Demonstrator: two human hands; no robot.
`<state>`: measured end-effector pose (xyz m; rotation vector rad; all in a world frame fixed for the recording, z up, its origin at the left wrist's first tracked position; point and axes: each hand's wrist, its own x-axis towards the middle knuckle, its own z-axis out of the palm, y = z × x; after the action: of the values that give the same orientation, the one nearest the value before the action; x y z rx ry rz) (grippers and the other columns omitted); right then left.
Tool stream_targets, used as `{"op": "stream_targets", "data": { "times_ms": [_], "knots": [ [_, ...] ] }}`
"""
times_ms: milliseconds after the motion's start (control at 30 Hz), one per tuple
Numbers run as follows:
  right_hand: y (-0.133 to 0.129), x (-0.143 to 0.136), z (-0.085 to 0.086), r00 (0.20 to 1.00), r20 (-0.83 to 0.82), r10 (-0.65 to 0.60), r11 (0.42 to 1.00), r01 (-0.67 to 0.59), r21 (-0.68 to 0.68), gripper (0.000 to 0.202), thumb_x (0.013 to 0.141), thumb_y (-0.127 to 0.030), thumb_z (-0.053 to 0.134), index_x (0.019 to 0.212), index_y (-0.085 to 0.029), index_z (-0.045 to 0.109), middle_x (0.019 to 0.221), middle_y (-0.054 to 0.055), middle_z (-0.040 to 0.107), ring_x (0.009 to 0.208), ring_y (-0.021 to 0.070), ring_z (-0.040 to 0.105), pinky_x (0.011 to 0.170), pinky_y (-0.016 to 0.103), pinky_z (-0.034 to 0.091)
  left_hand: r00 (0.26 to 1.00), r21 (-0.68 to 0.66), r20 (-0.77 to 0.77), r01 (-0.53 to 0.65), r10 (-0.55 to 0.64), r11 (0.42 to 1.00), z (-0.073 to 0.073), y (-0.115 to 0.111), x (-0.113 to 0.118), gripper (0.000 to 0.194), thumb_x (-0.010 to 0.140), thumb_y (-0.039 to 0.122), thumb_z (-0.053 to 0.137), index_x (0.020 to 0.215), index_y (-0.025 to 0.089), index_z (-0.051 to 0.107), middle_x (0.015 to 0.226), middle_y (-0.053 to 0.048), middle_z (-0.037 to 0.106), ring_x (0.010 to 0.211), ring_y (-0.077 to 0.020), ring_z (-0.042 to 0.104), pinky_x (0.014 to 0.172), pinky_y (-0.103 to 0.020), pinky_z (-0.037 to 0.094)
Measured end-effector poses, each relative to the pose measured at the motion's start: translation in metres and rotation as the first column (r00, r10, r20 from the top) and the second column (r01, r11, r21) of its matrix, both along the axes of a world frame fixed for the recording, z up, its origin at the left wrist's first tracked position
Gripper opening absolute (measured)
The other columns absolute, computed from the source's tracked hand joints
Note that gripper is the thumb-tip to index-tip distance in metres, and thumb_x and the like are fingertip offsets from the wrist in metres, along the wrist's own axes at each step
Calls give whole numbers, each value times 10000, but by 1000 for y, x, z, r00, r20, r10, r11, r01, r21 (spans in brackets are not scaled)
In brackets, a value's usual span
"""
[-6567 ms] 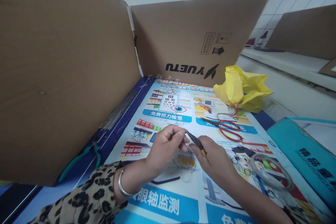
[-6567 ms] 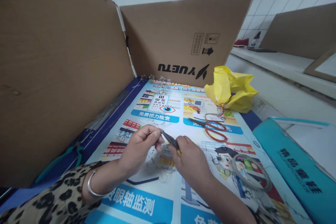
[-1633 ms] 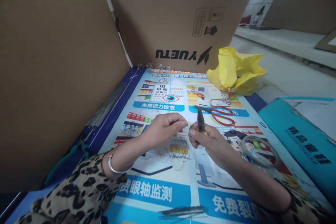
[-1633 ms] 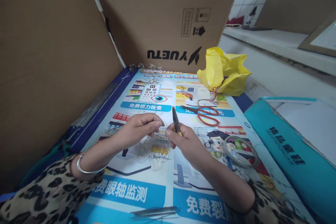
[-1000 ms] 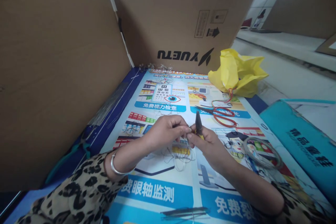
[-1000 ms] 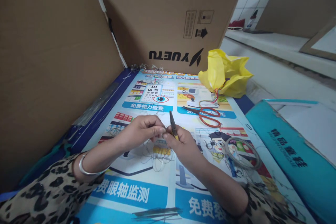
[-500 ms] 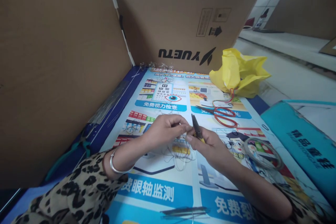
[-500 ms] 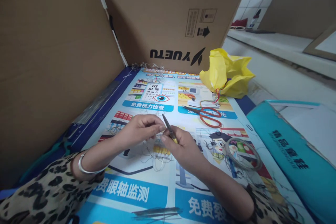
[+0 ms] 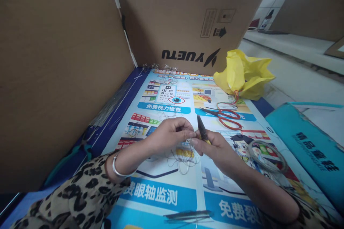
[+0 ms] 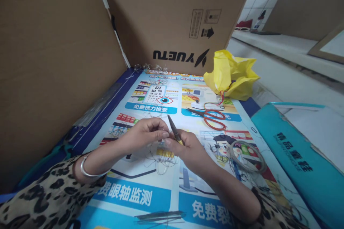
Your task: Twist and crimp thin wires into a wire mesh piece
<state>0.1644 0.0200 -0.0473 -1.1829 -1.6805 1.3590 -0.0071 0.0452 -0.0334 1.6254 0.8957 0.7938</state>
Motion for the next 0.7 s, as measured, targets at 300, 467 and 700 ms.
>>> {"op": "stream_targets", "data": {
  "times_ms": [300,467,700],
  "knots": [
    [1,7,-1,995,95,-32,996,23,91,246,824,-429,471,746,-199,505,592,-33,460,569,110,413,547,250,344,981,-81,171,-79,91,994,5,-1,-2,138,778,246,582,720,127,545,695,-15,618,650,-91,567,635,-228,438],
    [8,23,-9,798,532,-282,794,-117,596,204,826,-368,468,788,-182,543,739,44,556,678,160,495,603,276,368,966,-132,208,-128,154,983,9,3,-6,137,794,243,562,730,134,508,679,-13,634,609,-87,595,592,-219,456],
    [12,29,-13,563,596,-572,467,-374,801,135,771,-255,532,809,-146,603,719,75,566,727,207,506,649,306,361,978,-72,128,-154,163,985,5,7,-9,141,803,257,537,734,142,493,658,-11,629,582,-85,595,591,-221,477]
  ]
}}
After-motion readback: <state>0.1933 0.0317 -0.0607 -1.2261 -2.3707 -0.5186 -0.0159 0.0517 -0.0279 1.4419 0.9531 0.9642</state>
